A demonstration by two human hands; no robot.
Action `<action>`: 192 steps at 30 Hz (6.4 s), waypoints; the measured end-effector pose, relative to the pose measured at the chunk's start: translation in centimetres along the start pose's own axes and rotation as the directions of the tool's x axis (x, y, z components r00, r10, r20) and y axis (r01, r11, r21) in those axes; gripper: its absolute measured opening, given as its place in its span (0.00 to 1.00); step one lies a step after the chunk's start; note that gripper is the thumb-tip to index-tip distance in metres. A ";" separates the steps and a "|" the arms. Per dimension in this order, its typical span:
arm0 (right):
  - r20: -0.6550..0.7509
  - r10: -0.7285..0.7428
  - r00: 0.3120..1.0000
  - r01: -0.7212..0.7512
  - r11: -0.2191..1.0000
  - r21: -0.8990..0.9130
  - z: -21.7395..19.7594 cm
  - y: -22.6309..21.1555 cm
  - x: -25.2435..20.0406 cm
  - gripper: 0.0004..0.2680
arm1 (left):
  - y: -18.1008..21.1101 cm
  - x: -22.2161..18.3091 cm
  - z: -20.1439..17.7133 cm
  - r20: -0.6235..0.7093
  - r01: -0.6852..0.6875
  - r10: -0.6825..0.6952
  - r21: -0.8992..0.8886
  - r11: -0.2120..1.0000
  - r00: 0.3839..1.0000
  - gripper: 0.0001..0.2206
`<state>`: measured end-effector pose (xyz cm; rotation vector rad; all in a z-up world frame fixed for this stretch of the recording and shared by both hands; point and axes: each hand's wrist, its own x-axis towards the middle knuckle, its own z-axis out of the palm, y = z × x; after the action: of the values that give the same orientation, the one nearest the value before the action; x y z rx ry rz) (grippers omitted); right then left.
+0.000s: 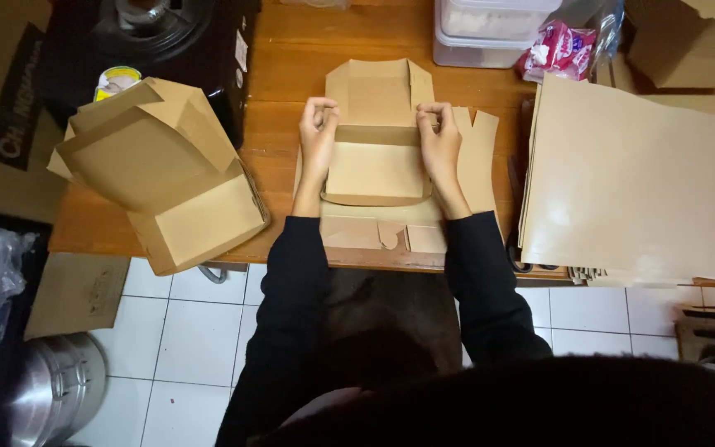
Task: The person folds flat cardboard pieces into rectangular boxes by hand, tucking flaps and creasing edges to form the sides. After completing one box, they place it on a stack and begin folding another piece in the same manner.
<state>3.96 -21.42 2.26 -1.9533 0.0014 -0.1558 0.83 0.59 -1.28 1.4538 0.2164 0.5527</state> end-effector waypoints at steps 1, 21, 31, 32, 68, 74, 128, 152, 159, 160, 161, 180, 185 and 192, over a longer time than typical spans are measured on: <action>0.001 -0.002 1.000 0.002 1.000 0.001 -0.4 -0.5 -0.3 0.04 | 0.4 -0.1 0.2 -0.002 -0.002 0.002 0.000 1.000 1.000 0.05; 0.274 -0.202 0.940 0.203 0.979 0.026 -3.2 -4.6 -3.0 0.25 | 4.6 -3.3 -2.6 0.312 -0.085 -0.029 0.345 0.935 0.950 0.29; 0.182 -0.579 0.795 0.425 0.745 0.515 5.1 -18.2 -13.7 0.11 | 24.5 -13.2 -16.5 0.006 -0.318 0.352 0.442 0.839 0.936 0.21; 0.186 -0.597 0.781 0.433 0.731 0.528 6.7 -18.9 -14.8 0.12 | 24.9 -13.8 -18.0 -0.082 -0.287 0.366 0.473 0.833 0.927 0.19; 0.251 -0.415 0.875 0.318 0.882 0.349 16.2 -15.1 -18.3 0.17 | 11.5 -9.7 -29.6 -0.390 -0.248 0.198 -0.081 0.965 0.899 0.16; 0.243 -0.466 0.851 0.350 0.848 0.398 16.1 -15.3 -18.4 0.16 | 13.6 -10.7 -27.8 -0.436 -0.125 0.124 0.027 0.992 0.891 0.16; 0.601 -0.200 0.774 0.034 0.961 0.276 18.2 -9.2 -16.5 0.12 | 6.0 -15.2 -13.9 -0.162 0.161 0.307 0.987 0.029 0.938 0.09; 0.598 -0.457 0.659 0.721 0.609 -0.330 -4.0 0.0 -17.4 0.27 | 8.8 -19.8 -6.8 0.537 -0.517 0.102 0.717 0.468 0.837 0.25; 0.641 -0.591 0.489 0.872 0.350 -0.342 -3.7 1.4 -17.4 0.22 | 7.1 -19.8 -9.1 0.654 -0.634 0.082 0.684 0.362 0.752 0.19; 0.641 -0.594 0.485 0.874 0.347 -0.340 -3.7 1.5 -17.3 0.22 | 7.1 -19.5 -9.2 0.652 -0.633 0.084 0.685 0.359 0.753 0.19; 0.644 -0.602 0.472 0.882 0.331 -0.336 -3.7 1.6 -17.2 0.22 | 7.0 -19.4 -9.3 0.683 -0.693 0.152 0.660 0.290 0.714 0.17; 0.405 -0.671 0.621 0.783 0.562 -0.267 -3.4 -2.6 -17.2 0.02 | 9.3 -16.7 -7.5 0.593 -0.728 0.485 0.670 0.146 0.643 0.12; 0.249 -0.694 0.676 0.733 0.670 -0.120 -5.8 -7.5 -16.5 0.04 | 15.5 -17.2 -8.7 0.458 -0.639 0.452 0.453 0.622 0.765 0.28; 0.254 -0.631 0.733 0.650 0.760 0.015 -7.8 -9.7 -15.7 0.03 | 12.3 -17.5 -8.8 0.433 -0.714 0.581 0.546 0.439 0.689 0.39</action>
<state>-13.15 -23.72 12.37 -1.9623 -0.8604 -0.3729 -21.02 0.16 6.27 2.3432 -0.3838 1.0410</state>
